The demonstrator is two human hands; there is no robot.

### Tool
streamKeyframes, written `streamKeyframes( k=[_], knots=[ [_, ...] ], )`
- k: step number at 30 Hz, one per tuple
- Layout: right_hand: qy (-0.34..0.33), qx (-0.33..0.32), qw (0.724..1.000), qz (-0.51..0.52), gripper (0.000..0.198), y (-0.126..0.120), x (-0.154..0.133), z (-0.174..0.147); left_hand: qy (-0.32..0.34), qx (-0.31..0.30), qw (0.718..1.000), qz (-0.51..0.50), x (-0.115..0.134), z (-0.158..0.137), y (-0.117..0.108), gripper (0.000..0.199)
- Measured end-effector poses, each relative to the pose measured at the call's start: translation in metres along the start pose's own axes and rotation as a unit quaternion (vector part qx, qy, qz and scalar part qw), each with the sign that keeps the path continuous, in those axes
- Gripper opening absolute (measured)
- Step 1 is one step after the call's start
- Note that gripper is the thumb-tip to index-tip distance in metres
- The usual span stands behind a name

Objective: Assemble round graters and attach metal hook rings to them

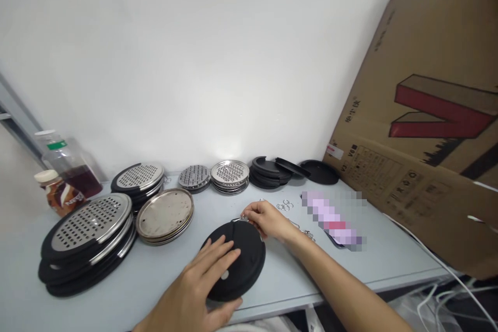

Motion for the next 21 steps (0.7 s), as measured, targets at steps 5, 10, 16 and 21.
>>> streamKeyframes(
  k=[5, 10, 16, 21],
  knots=[
    [0.041, 0.016, 0.996, 0.081, 0.015, 0.000, -0.005, 0.003, 0.027, 0.117, 0.992, 0.029, 0.002, 0.001, -0.018, 0.057],
    [0.043, 0.036, 0.991, 0.123, 0.022, -0.003, -0.009, 0.000, -0.075, 0.185, 0.980, -0.005, -0.014, 0.016, -0.035, 0.042],
    [0.041, 0.045, 0.995, 0.083, 0.030, -0.005, -0.012, -0.002, -0.384, 0.199, 0.856, -0.284, -0.074, 0.064, -0.073, 0.037],
    [0.045, 0.049, 0.997, 0.032, 0.024, -0.002, -0.014, -0.004, -0.451, 0.233, 0.795, -0.332, -0.155, 0.091, -0.116, 0.033]
  ],
)
Point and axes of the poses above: each hand's wrist, its own z-axis towards the middle knuckle, its own y-axis out of the palm, x = y × z, the point moved 1 cm from there along z, towards the middle knuckle, and after that the axes turned 5 degrees about x, right-handed, at the moved point
